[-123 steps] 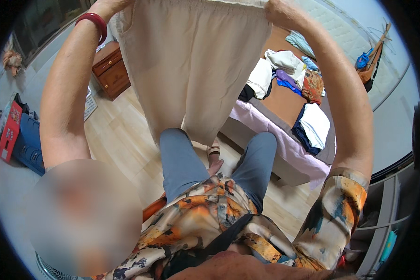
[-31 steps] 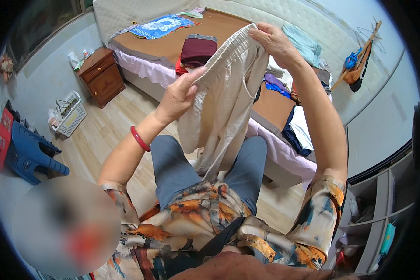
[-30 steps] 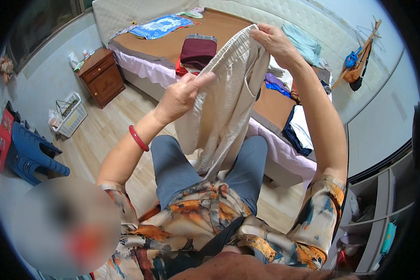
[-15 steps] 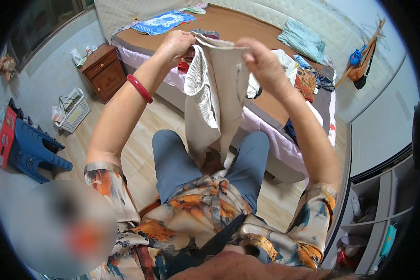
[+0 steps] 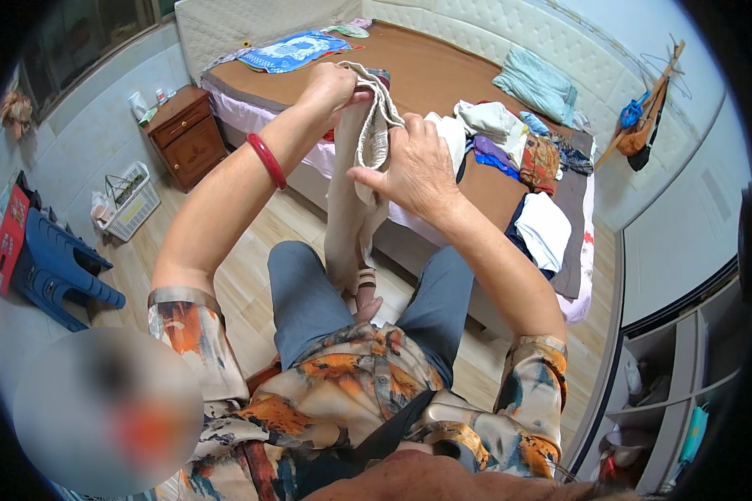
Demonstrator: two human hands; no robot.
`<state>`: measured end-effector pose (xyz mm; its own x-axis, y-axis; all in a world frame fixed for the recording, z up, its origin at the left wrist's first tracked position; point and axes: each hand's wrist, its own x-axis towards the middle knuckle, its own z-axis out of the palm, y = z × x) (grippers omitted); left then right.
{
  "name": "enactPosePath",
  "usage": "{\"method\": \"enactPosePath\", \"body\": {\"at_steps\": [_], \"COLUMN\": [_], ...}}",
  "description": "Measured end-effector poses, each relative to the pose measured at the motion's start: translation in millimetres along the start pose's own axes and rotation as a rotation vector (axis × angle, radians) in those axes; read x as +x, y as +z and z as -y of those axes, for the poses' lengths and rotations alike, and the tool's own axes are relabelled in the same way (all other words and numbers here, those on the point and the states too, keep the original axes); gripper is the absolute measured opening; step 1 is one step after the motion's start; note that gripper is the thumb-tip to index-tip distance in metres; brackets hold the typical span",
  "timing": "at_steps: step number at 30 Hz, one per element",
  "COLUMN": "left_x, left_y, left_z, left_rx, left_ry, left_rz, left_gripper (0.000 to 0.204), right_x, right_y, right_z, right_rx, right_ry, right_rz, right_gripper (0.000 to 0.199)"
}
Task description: The person folds various white garments, including pants and shorts, by hand on their lap while sitting and places them into organized piles on a bed.
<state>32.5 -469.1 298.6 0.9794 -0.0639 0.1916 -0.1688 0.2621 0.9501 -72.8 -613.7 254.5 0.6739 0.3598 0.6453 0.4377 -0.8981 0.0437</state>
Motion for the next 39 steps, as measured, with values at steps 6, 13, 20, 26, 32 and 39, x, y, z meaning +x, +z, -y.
{"method": "enactPosePath", "body": {"at_steps": [6,13,20,26,32,39], "left_x": [6,-20,-26,-29,-39,-26], "left_y": [-14,-38,-56,-68,-70,-82], "left_z": [-21,-61,-81,-81,-83,-72], "left_rx": [0.095,0.768,0.864,0.818,0.926,0.715], "left_ry": [-0.037,0.194,0.493,0.464,0.586,0.588], "left_rz": [-0.014,0.178,0.228,0.077,0.094,0.179], "left_gripper": [0.011,0.023,0.037,0.031,0.034,0.04], "right_x": [27,83,108,89,86,102], "right_y": [24,-41,-71,-54,-42,-51], "right_z": [-53,-90,-90,-72,-74,-73], "right_rx": [0.055,0.051,0.027,0.171,0.205,0.148], "right_ry": [-0.159,-0.191,-0.208,-0.251,-0.089,-0.094], "right_rz": [-0.255,-0.244,-0.16,-0.106,-0.025,-0.115], "right_gripper": [0.019,0.014,0.023,0.028,0.027,0.025]}}
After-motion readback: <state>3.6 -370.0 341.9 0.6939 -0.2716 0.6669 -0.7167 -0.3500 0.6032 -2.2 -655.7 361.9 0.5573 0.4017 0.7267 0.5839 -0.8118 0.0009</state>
